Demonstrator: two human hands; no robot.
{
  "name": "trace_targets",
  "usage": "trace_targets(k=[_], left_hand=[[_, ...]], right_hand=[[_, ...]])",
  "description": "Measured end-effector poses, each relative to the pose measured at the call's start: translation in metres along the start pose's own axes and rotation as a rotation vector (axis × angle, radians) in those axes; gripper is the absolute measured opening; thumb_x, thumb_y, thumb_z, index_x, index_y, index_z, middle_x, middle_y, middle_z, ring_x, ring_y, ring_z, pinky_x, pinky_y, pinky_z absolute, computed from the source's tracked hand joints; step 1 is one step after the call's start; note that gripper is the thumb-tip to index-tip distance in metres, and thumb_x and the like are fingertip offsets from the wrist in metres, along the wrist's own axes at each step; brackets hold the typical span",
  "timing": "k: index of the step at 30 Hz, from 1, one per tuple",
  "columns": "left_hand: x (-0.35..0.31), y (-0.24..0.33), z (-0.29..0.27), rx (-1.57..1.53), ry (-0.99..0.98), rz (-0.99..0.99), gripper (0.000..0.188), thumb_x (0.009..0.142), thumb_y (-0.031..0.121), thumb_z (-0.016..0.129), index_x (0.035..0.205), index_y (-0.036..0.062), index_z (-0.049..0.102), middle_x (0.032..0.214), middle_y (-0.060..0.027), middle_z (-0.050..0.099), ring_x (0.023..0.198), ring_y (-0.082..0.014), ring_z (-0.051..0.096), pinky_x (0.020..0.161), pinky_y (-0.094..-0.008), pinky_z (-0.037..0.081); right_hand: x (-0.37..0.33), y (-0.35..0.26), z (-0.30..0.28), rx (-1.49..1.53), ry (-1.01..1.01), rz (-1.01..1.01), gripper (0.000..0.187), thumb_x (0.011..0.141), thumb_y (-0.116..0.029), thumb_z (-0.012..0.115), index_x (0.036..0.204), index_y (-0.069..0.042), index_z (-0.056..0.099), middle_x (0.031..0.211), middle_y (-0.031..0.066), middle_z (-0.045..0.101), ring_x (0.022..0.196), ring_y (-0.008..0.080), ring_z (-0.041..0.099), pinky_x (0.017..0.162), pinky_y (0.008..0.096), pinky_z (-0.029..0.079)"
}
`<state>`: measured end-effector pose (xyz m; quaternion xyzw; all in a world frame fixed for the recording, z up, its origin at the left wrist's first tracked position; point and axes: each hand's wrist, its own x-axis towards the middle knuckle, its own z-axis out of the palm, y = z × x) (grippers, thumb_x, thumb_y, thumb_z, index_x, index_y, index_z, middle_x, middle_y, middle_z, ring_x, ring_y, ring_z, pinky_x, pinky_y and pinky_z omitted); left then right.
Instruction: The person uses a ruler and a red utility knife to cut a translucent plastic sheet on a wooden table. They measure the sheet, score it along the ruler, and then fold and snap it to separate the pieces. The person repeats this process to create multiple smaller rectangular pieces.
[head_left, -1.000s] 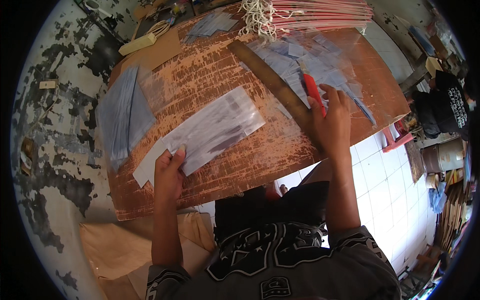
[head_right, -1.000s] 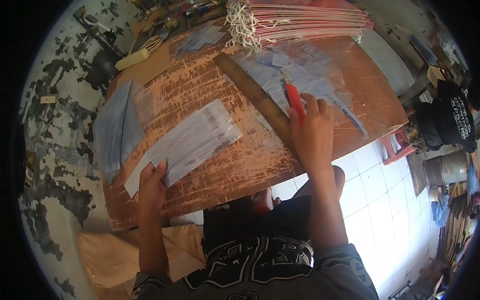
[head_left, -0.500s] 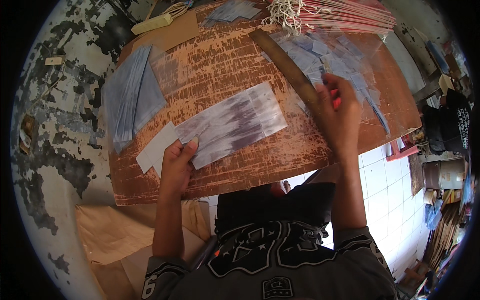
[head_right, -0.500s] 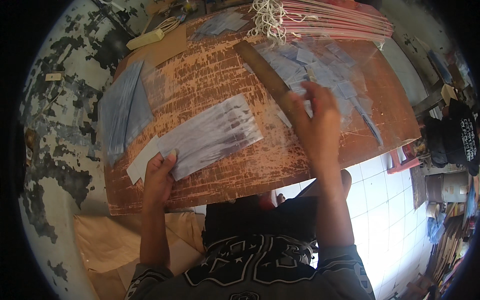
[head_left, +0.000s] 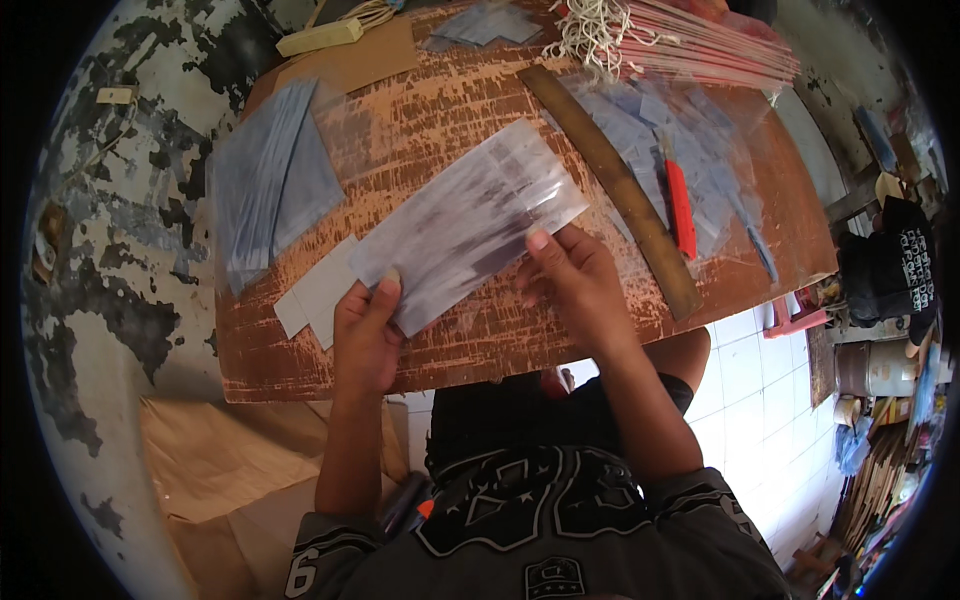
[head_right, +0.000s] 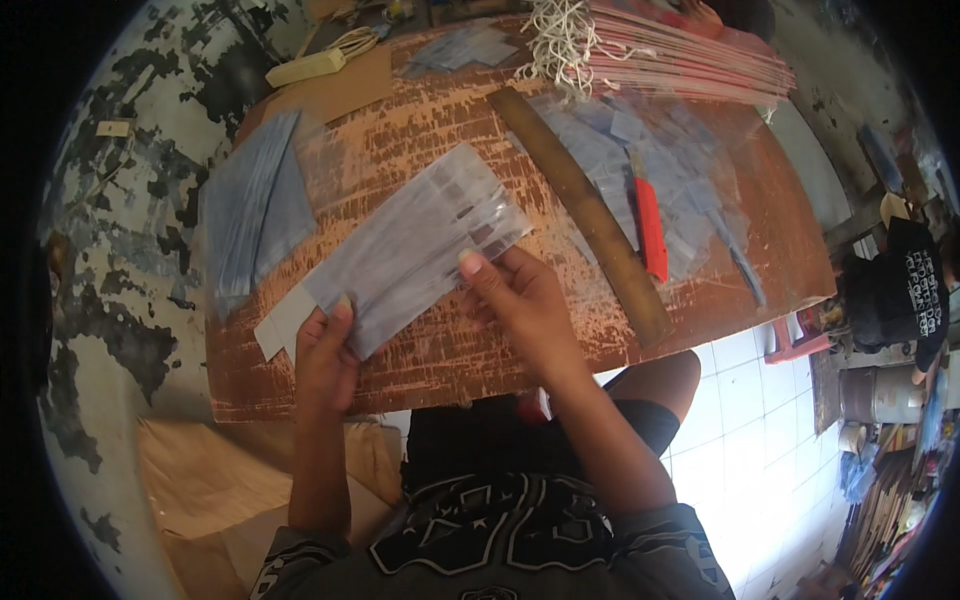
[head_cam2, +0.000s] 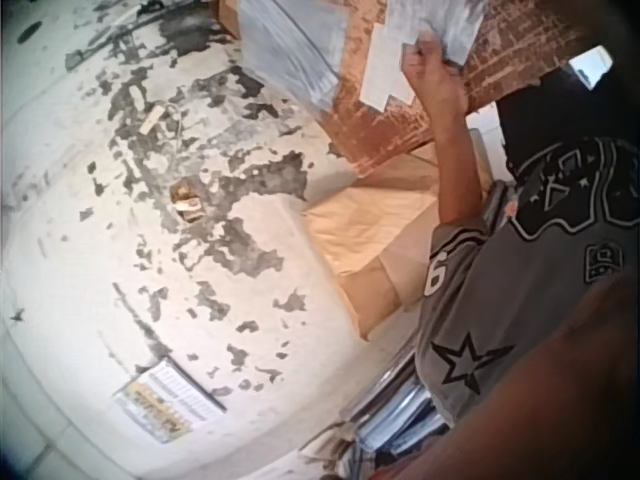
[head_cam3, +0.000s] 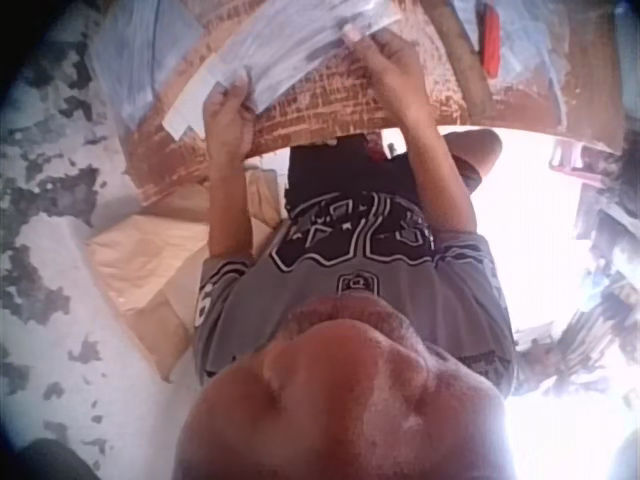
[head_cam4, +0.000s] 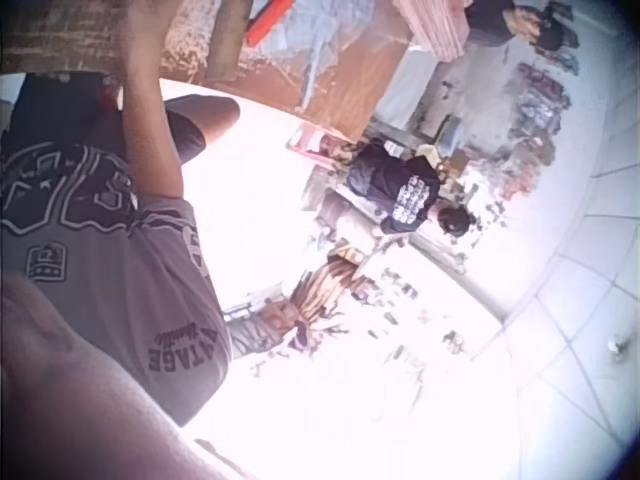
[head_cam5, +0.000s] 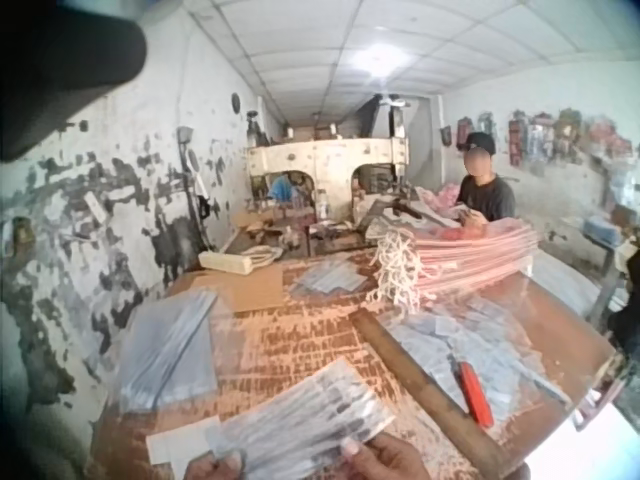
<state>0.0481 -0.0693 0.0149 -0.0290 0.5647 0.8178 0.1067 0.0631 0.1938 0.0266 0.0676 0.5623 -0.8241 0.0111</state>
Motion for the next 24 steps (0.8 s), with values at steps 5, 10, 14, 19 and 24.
trace_targets(k=[5,10,14,19,24], left_hand=[[-0.01,-0.008,0.014,-0.072,0.02,0.055,0.045,0.11,0.028,0.066,0.141,-0.0027,0.057,0.132,-0.0129,0.07,0.11,-0.0227,0.075,0.08,-0.0398,0.07],[-0.019,-0.012,0.018,-0.085,0.027,0.077,0.045,0.11,0.026,0.065,0.142,-0.0038,0.056,0.132,-0.0152,0.07,0.11,-0.0237,0.076,0.08,-0.04,0.071],[-0.021,-0.012,0.019,-0.097,0.01,0.094,0.044,0.111,0.026,0.065,0.141,-0.0044,0.057,0.13,-0.016,0.071,0.109,-0.0241,0.076,0.082,-0.0403,0.07],[-0.023,-0.011,0.022,-0.102,0.012,0.128,0.043,0.11,0.026,0.066,0.139,-0.0048,0.06,0.128,-0.0166,0.072,0.107,-0.0241,0.077,0.084,-0.0399,0.07],[-0.024,-0.015,0.027,-0.116,0.034,0.13,0.043,0.11,0.026,0.067,0.14,-0.0045,0.059,0.13,-0.0168,0.072,0.109,-0.0241,0.076,0.084,-0.0396,0.069]], right_hand=[[0.003,0.001,0.014,0.0,0.006,-0.021,0.035,0.11,-0.031,0.068,0.11,0.004,0.069,0.089,0.0117,0.074,0.071,0.0157,0.072,0.063,0.0274,0.058],[-0.001,-0.003,0.022,0.0,0.043,-0.054,0.036,0.112,-0.028,0.065,0.117,0.007,0.068,0.093,0.0122,0.075,0.075,0.0164,0.074,0.067,0.0278,0.062],[-0.003,-0.001,0.02,-0.017,0.027,-0.072,0.037,0.112,-0.028,0.063,0.119,0.008,0.067,0.093,0.0123,0.075,0.076,0.0167,0.075,0.068,0.0284,0.063],[-0.006,-0.003,0.019,-0.005,0.018,-0.072,0.036,0.112,-0.027,0.063,0.121,0.007,0.067,0.094,0.0118,0.075,0.076,0.0165,0.075,0.069,0.0285,0.063],[-0.007,-0.006,0.018,0.01,0.015,-0.096,0.035,0.112,-0.027,0.063,0.12,0.008,0.067,0.094,0.0118,0.075,0.076,0.0166,0.075,0.069,0.0286,0.063]])
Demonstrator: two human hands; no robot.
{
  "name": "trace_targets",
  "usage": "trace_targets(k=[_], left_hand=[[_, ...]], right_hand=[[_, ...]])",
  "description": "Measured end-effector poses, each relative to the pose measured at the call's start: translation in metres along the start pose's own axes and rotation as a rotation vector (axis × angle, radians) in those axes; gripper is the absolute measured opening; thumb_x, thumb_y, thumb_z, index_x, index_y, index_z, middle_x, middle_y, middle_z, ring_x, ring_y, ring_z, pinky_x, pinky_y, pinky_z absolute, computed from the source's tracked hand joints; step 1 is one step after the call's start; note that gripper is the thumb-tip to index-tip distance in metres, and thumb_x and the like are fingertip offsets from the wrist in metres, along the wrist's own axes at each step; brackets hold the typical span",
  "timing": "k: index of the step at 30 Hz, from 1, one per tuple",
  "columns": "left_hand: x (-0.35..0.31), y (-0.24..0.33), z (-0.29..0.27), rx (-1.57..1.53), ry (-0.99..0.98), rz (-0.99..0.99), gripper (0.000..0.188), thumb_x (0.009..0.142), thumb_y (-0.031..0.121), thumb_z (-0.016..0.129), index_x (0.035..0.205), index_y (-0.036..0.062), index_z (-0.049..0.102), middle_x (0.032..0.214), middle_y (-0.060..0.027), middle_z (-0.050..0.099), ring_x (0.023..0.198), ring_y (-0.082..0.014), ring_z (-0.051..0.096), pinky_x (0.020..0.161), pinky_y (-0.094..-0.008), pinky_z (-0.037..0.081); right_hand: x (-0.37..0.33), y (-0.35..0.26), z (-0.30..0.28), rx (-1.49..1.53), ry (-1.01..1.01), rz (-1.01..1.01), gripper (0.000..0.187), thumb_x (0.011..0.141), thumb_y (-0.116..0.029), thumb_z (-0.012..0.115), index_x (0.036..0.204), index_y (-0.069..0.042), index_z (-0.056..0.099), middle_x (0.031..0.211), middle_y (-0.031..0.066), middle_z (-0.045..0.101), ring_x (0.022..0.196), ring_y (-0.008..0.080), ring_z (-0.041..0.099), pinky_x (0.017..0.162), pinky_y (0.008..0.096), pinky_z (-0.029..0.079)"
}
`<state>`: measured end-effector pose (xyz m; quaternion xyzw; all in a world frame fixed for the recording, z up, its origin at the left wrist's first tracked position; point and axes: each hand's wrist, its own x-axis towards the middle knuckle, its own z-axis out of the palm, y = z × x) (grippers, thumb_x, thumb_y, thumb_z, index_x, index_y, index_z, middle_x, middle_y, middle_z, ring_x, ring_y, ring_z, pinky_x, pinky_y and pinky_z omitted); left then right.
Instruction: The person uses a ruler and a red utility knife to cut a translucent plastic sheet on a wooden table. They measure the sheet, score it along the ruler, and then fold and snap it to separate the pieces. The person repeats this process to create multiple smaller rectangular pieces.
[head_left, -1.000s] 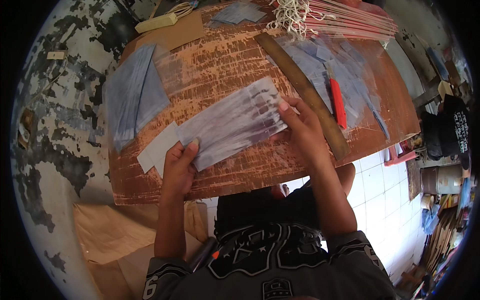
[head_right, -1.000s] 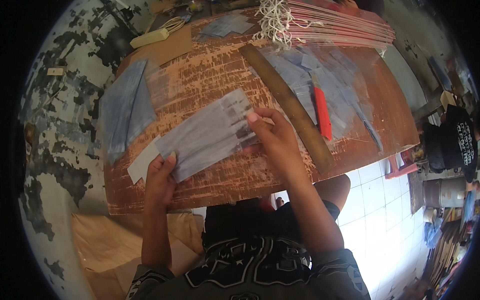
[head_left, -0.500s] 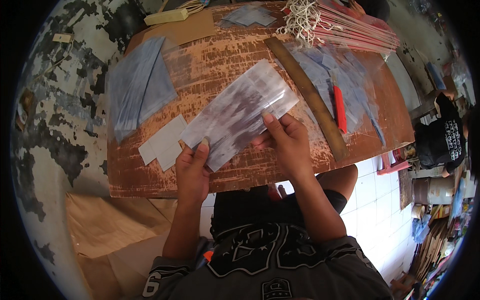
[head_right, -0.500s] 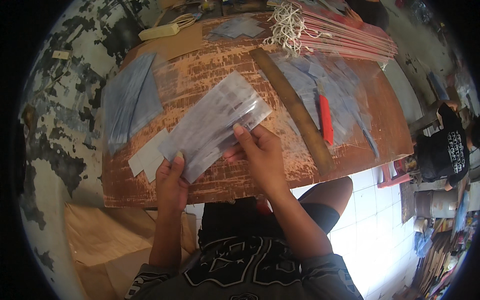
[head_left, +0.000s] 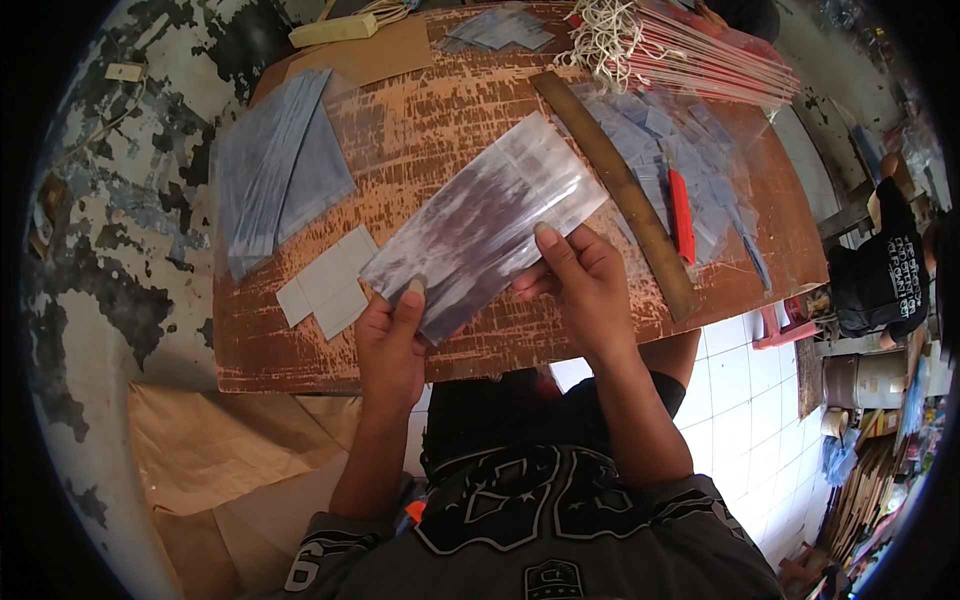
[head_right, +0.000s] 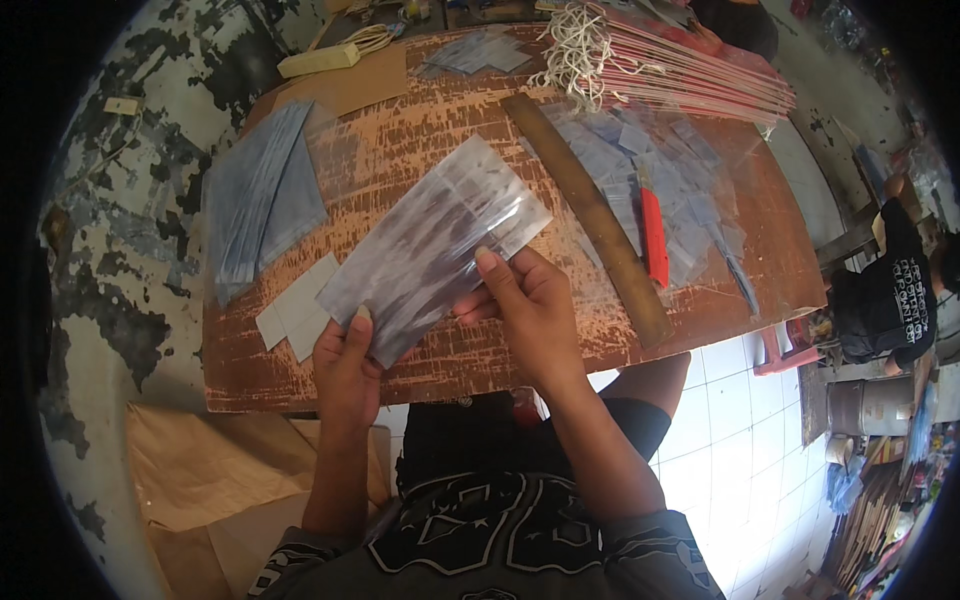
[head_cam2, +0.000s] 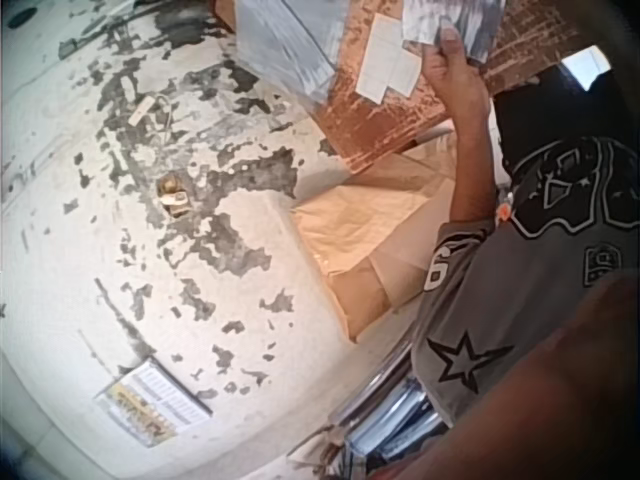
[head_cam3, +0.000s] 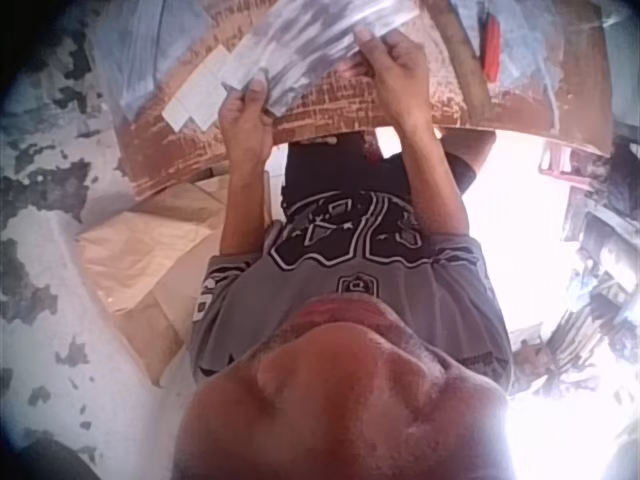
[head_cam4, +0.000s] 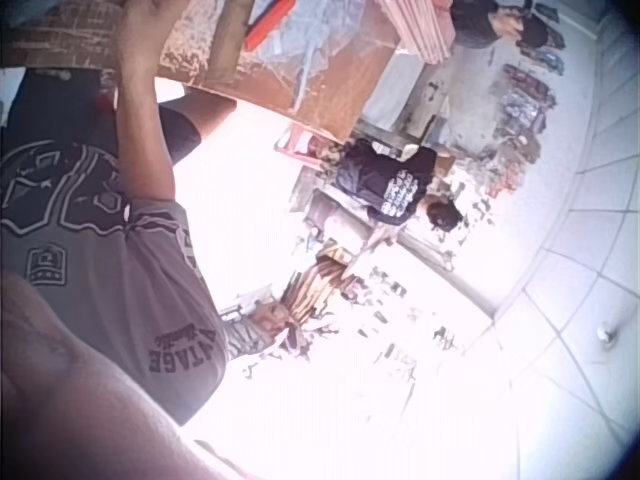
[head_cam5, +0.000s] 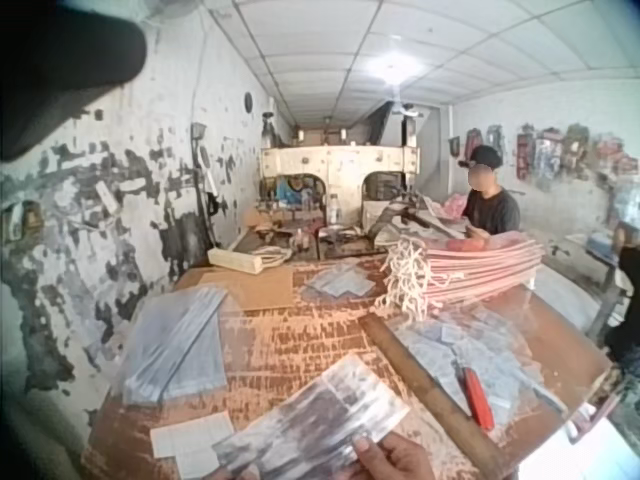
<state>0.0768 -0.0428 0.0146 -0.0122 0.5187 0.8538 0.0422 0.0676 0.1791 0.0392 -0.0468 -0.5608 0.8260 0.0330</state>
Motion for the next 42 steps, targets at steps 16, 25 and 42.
trace_targets(k=[16,25,42], left_hand=[[-0.008,-0.008,0.0,0.069,-0.021,-0.015,0.044,0.112,0.022,0.06,0.148,-0.0025,0.052,0.132,-0.0162,0.07,0.112,-0.0269,0.076,0.084,-0.0415,0.069],[-0.008,0.013,0.003,-0.001,-0.006,0.004,0.042,0.108,0.02,0.068,0.141,-0.0051,0.06,0.132,-0.0134,0.071,0.115,-0.0226,0.073,0.095,-0.037,0.064],[0.061,0.111,0.082,0.908,-0.629,0.08,0.037,0.111,0.029,0.064,0.126,-0.0036,0.073,0.099,-0.0021,0.074,0.092,-0.0074,0.065,0.084,-0.027,0.054]], right_hand=[[0.0,0.003,-0.014,0.006,-0.015,-0.009,0.031,0.111,-0.026,0.065,0.115,0.005,0.067,0.089,0.0103,0.074,0.072,0.0156,0.073,0.067,0.0283,0.061],[-0.004,0.003,-0.023,0.044,-0.045,-0.083,0.031,0.111,-0.025,0.065,0.112,0.005,0.068,0.086,0.0118,0.075,0.072,0.0163,0.073,0.068,0.0291,0.061],[-0.016,0.014,-0.016,0.05,-0.097,-0.259,0.026,0.111,-0.018,0.065,0.121,0.006,0.067,0.091,0.0126,0.075,0.076,0.0166,0.073,0.07,0.0299,0.061]])
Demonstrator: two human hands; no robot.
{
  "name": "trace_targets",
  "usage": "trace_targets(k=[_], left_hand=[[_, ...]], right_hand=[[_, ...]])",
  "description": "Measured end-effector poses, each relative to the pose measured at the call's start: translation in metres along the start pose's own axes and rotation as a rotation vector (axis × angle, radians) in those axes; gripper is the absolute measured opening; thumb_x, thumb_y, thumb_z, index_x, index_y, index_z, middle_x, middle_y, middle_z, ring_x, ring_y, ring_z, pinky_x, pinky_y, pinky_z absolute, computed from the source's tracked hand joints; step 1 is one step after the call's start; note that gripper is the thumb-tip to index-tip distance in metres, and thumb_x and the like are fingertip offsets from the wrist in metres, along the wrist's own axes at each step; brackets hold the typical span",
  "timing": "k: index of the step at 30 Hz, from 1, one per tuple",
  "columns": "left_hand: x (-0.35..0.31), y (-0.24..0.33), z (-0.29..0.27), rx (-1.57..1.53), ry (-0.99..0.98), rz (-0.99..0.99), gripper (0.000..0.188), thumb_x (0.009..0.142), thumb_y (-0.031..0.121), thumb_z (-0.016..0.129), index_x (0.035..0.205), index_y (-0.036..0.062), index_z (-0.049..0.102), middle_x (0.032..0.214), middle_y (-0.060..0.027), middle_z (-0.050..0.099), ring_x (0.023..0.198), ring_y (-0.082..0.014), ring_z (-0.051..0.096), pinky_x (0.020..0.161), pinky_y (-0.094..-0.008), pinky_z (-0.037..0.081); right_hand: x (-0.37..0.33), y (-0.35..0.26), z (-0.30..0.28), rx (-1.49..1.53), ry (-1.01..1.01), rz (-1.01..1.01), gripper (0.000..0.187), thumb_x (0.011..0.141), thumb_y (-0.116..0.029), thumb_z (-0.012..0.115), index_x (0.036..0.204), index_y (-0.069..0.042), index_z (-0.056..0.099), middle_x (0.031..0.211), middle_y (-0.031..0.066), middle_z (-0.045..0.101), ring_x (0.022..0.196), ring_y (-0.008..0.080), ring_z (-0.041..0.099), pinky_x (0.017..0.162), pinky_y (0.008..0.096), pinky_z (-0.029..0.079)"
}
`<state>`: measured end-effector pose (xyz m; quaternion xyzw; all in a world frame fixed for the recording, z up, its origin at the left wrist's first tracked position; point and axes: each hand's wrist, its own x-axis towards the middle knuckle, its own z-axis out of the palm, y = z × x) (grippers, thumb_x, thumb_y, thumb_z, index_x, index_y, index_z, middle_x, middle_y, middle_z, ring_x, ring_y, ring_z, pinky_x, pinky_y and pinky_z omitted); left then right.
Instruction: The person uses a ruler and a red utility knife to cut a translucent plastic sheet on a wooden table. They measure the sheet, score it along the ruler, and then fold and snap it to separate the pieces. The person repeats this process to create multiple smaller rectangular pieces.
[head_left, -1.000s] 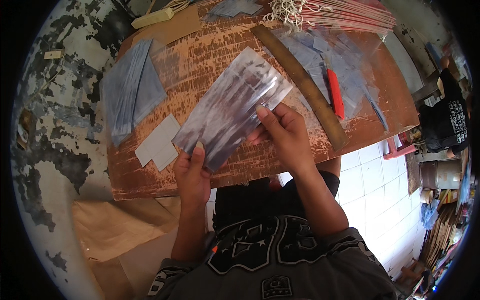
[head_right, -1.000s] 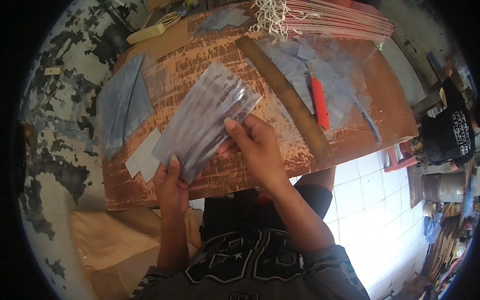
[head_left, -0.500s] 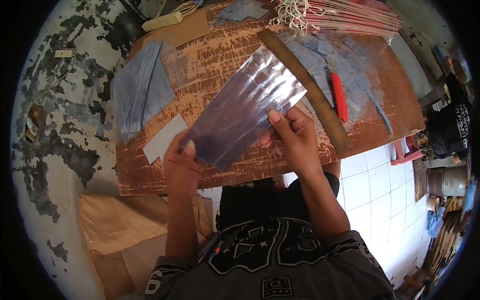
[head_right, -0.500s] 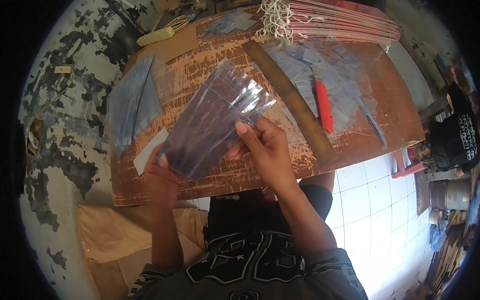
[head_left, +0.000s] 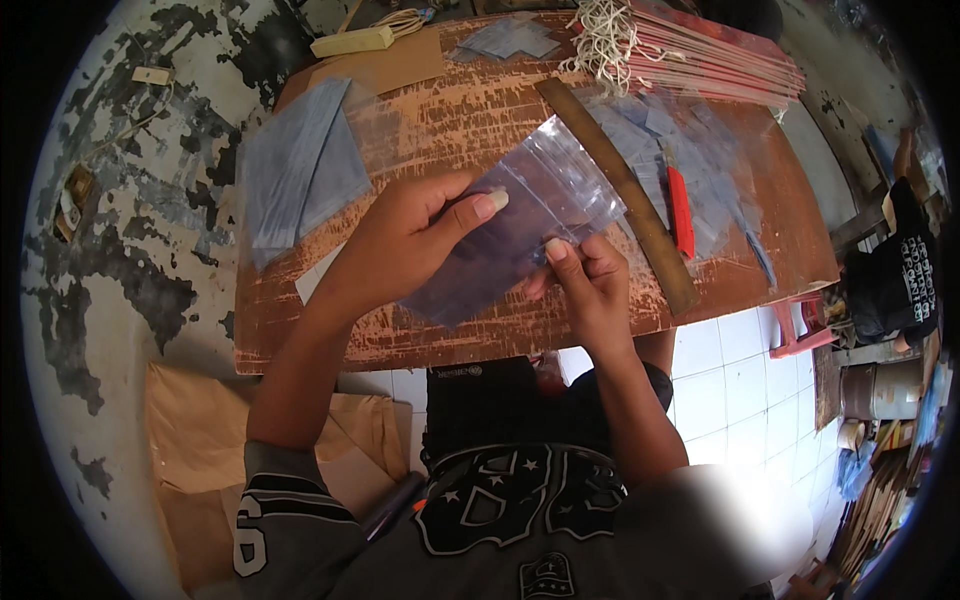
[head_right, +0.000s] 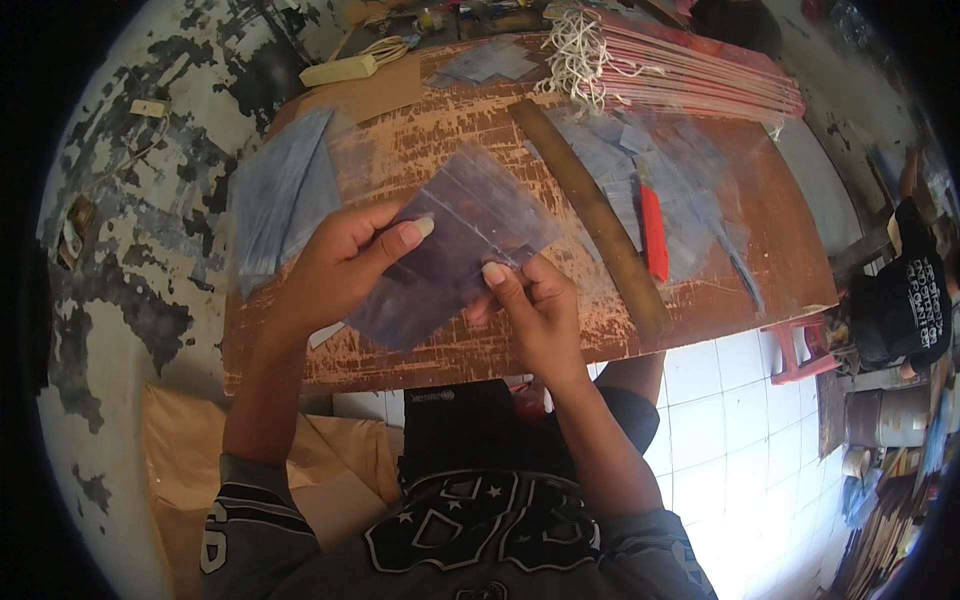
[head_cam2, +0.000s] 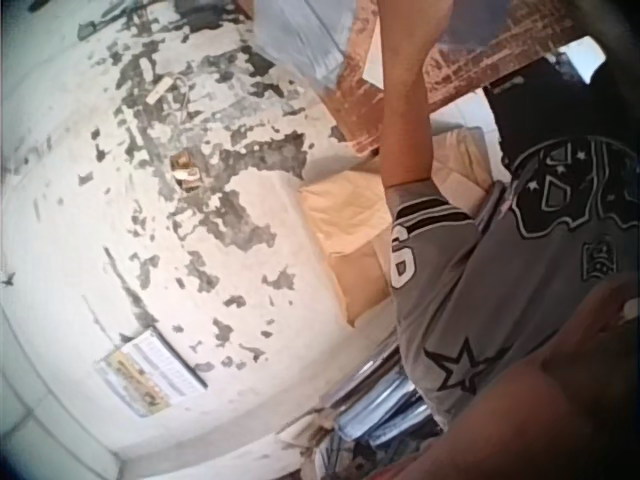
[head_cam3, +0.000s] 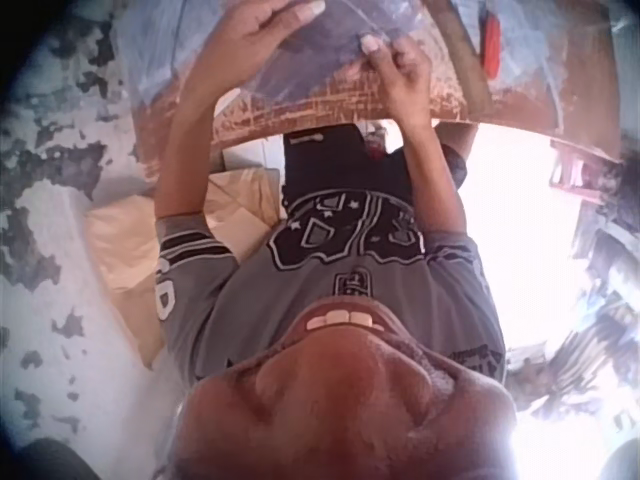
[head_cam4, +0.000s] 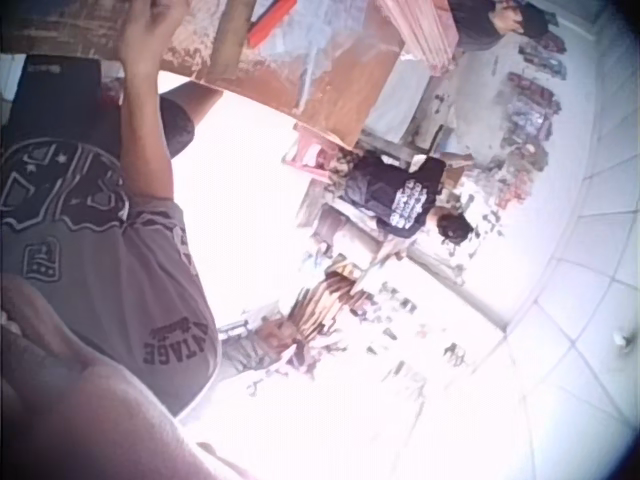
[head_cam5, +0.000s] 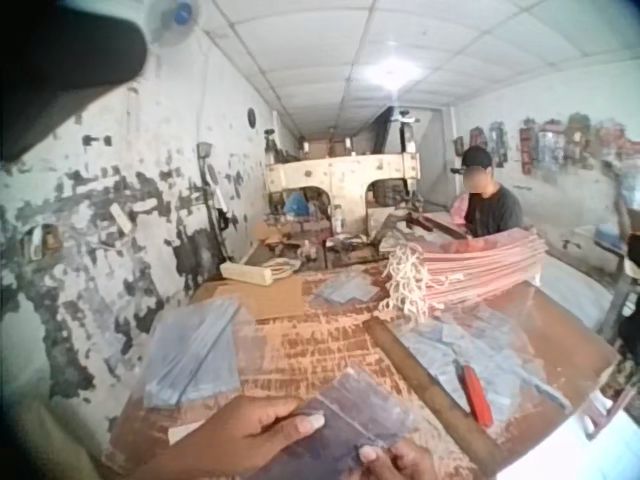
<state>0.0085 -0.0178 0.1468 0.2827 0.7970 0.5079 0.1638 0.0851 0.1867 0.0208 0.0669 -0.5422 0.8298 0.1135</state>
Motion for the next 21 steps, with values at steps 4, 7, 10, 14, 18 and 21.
trace_targets(k=[4,7,10,14,18,21], left_hand=[[0.007,-0.015,0.008,-0.001,0.078,0.101,0.037,0.11,0.032,0.065,0.119,-0.0027,0.075,0.088,-0.003,0.073,0.079,-0.0085,0.063,0.074,-0.0289,0.053],[0.01,-0.018,0.009,-0.011,0.094,0.129,0.036,0.11,0.031,0.064,0.12,-0.0022,0.075,0.086,-0.004,0.073,0.077,-0.0085,0.062,0.072,-0.0301,0.053],[0.012,-0.017,0.007,0.087,0.114,0.138,0.033,0.109,0.028,0.064,0.12,-0.0016,0.075,0.082,-0.0075,0.072,0.073,-0.0103,0.062,0.07,-0.0325,0.052],[0.017,-0.014,0.009,0.246,0.17,0.239,0.028,0.108,0.025,0.065,0.113,-0.0012,0.075,0.079,-0.015,0.071,0.066,-0.0216,0.064,0.066,-0.0364,0.05],[0.022,-0.008,0.005,0.527,0.134,0.223,0.027,0.108,0.02,0.065,0.12,-0.003,0.073,0.083,-0.0182,0.071,0.071,-0.0242,0.067,0.069,-0.0359,0.051],[0.026,-0.017,0.003,0.698,0.195,0.337,0.021,0.106,0.017,0.064,0.111,-0.0019,0.072,0.081,-0.024,0.067,0.068,-0.038,0.067,0.064,-0.0432,0.049]], right_hand=[[0.004,0.01,0.0,0.009,0.021,0.01,0.025,0.11,-0.018,0.066,0.119,0.005,0.067,0.092,0.0131,0.076,0.077,0.0172,0.074,0.071,0.0305,0.062],[0.008,0.02,-0.003,0.01,0.012,0.018,0.025,0.111,-0.02,0.065,0.121,0.003,0.065,0.095,0.0128,0.076,0.077,0.0172,0.073,0.071,0.0304,0.061],[0.013,0.022,-0.003,0.017,-0.001,0.017,0.026,0.111,-0.021,0.064,0.121,0.002,0.065,0.099,0.0131,0.076,0.08,0.0174,0.074,0.075,0.0308,0.062],[0.017,0.026,0.005,0.066,0.041,0.07,0.029,0.113,-0.021,0.062,0.126,0.005,0.065,0.105,0.014,0.077,0.09,0.0179,0.076,0.079,0.0317,0.064],[0.022,0.015,0.01,0.083,0.037,0.226,0.031,0.113,-0.018,0.06,0.132,0.007,0.063,0.109,0.0141,0.076,0.097,0.0183,0.077,0.084,0.0314,0.064],[0.02,0.002,0.0,-0.081,0.012,0.285,0.03,0.112,-0.015,0.06,0.134,0.005,0.063,0.108,0.0134,0.076,0.097,0.0179,0.077,0.084,0.0308,0.064]])
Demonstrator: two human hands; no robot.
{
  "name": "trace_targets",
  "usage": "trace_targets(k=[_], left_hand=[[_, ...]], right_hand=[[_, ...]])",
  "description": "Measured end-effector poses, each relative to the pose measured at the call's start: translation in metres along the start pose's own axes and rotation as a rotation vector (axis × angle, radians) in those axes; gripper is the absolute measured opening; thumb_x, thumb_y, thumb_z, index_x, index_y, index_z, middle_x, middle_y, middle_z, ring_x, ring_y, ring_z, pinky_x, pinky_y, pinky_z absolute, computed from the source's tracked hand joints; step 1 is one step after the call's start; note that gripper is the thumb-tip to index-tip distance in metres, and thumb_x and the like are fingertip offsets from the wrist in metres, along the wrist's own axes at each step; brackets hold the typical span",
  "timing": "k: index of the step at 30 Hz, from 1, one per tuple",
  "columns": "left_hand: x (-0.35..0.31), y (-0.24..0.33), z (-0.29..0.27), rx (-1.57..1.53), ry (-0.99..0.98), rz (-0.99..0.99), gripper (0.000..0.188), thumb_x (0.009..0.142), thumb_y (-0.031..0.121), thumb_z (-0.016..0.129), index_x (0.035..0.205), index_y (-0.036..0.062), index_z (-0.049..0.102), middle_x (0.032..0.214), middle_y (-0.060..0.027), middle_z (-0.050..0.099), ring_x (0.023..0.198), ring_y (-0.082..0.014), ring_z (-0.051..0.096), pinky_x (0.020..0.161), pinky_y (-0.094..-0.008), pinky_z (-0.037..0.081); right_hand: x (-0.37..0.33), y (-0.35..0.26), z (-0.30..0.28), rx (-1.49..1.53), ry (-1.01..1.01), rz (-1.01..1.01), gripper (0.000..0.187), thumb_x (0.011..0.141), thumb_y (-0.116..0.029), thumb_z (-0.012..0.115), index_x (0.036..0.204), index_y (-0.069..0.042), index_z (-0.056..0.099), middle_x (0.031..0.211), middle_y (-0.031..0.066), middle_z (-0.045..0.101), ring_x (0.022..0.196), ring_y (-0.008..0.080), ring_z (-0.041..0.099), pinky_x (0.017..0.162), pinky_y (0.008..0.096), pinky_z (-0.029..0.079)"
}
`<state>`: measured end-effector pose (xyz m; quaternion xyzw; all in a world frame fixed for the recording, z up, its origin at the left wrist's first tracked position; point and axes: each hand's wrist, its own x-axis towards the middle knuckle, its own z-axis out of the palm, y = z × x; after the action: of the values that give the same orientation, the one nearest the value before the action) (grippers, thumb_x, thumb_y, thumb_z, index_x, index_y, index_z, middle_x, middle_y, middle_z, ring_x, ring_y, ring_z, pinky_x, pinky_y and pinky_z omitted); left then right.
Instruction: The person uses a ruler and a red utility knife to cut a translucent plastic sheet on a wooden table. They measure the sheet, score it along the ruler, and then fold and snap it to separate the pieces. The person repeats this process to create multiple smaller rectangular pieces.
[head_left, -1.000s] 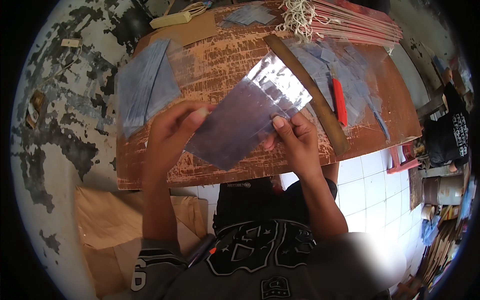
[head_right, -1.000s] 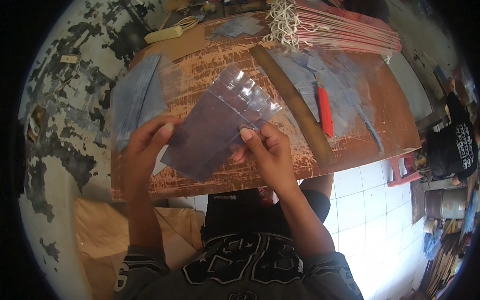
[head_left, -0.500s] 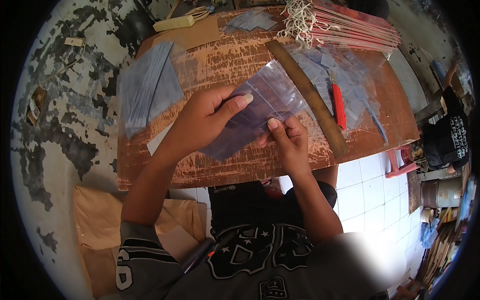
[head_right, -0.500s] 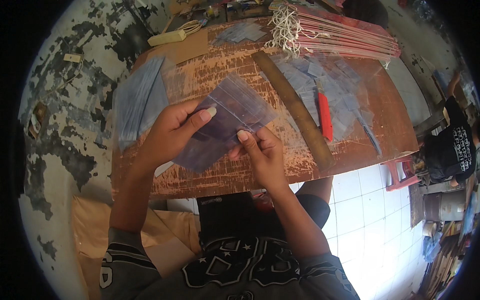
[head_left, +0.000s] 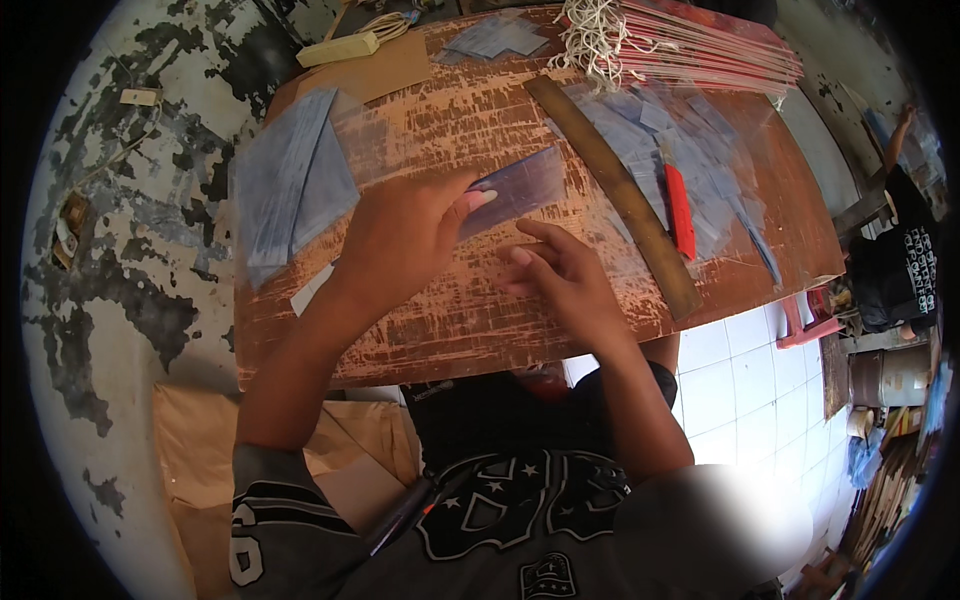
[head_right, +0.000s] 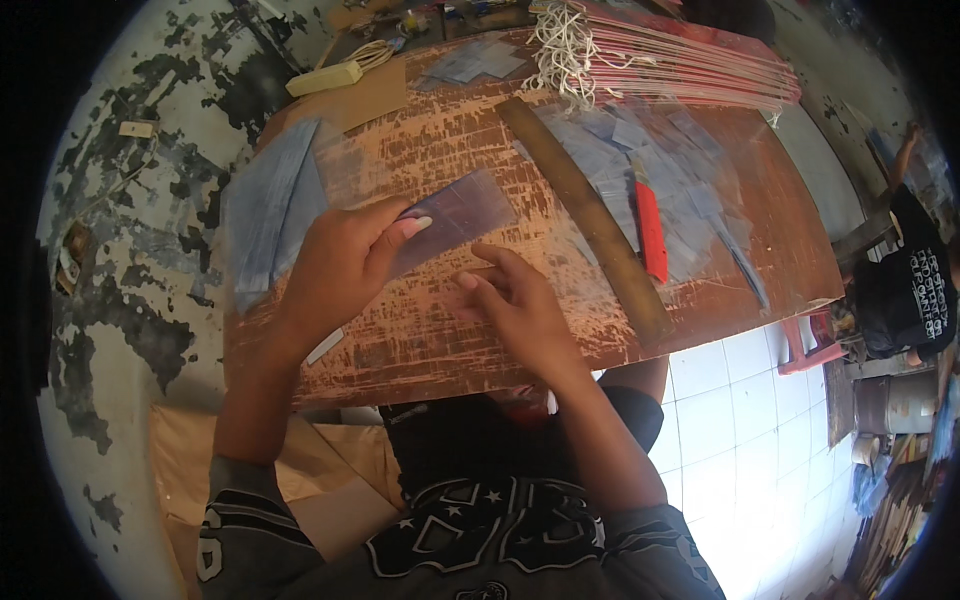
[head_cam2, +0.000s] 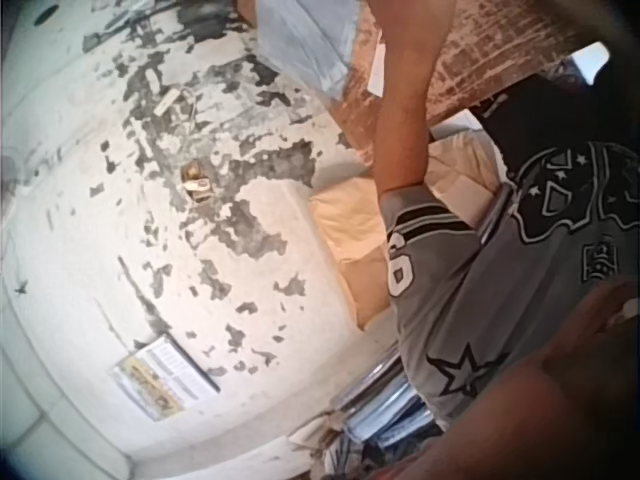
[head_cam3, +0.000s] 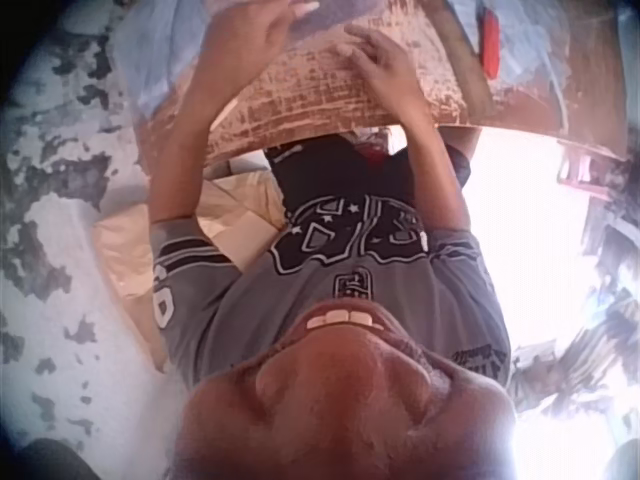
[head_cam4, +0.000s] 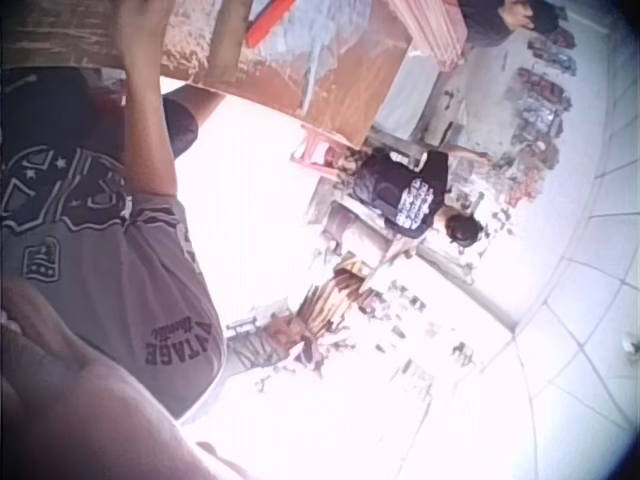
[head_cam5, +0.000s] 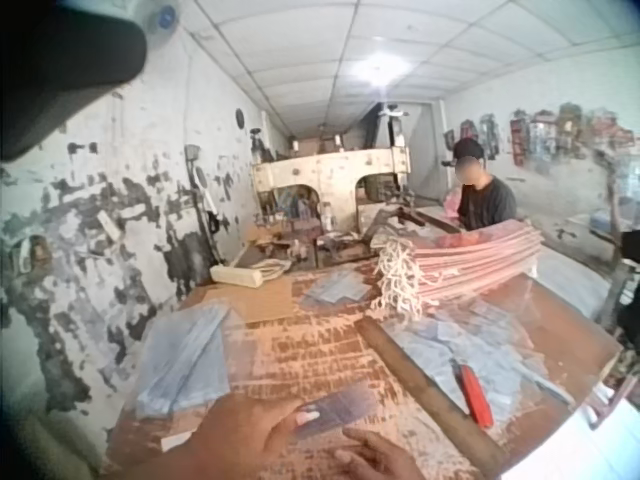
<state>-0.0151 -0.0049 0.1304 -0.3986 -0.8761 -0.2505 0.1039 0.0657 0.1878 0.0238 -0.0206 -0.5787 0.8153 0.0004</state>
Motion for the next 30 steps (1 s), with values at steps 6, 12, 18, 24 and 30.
trace_targets(k=[6,12,18,24,30], left_hand=[[-0.004,-0.001,0.013,0.181,-0.085,-0.073,0.014,0.103,0.015,0.066,0.098,0.0021,0.067,0.076,-0.0208,0.066,0.066,-0.0389,0.068,0.059,-0.0469,0.049],[-0.026,-0.006,0.037,0.387,-0.034,-0.025,0.014,0.094,0.012,0.071,0.106,0.0058,0.069,0.077,-0.013,0.071,0.065,-0.0304,0.072,0.057,-0.0417,0.055],[-0.034,-0.003,0.041,0.34,0.013,0.029,0.021,0.088,0.009,0.072,0.109,0.0048,0.068,0.077,-0.0112,0.072,0.066,-0.0282,0.073,0.057,-0.0389,0.056],[-0.023,0.001,0.031,0.244,-0.16,-0.121,0.016,0.092,0.013,0.076,0.101,0.0043,0.066,0.077,-0.0164,0.071,0.07,-0.0365,0.072,0.062,-0.045,0.055],[-0.021,-0.015,0.035,0.176,-0.086,-0.133,0.012,0.097,0.013,0.071,0.095,0.0024,0.066,0.079,-0.0202,0.071,0.072,-0.0411,0.071,0.064,-0.0479,0.054]], right_hand=[[-0.012,-0.056,-0.081,-0.919,0.53,-0.386,0.031,0.107,-0.02,0.069,0.128,0.002,0.07,0.107,0.0152,0.077,0.09,0.0253,0.075,0.074,0.0399,0.058],[0.007,-0.061,-0.129,-1.406,0.647,-0.373,0.041,0.1,-0.03,0.075,0.127,-0.001,0.07,0.118,0.0231,0.069,0.106,0.0431,0.067,0.089,0.0502,0.054],[0.018,-0.042,-0.136,-1.457,0.67,-0.322,0.04,0.097,-0.028,0.077,0.126,0.0,0.071,0.114,0.025,0.07,0.105,0.0443,0.069,0.089,0.052,0.055],[0.027,-0.048,-0.158,-1.299,0.654,-0.225,0.033,0.099,-0.018,0.068,0.127,0.001,0.069,0.107,0.0251,0.071,0.09,0.0446,0.072,0.082,0.0497,0.057],[0.005,-0.056,-0.093,-0.826,0.581,-0.267,0.033,0.107,-0.013,0.06,0.137,0.0,0.06,0.098,0.0157,0.07,0.081,0.0242,0.07,0.073,0.0404,0.056]])
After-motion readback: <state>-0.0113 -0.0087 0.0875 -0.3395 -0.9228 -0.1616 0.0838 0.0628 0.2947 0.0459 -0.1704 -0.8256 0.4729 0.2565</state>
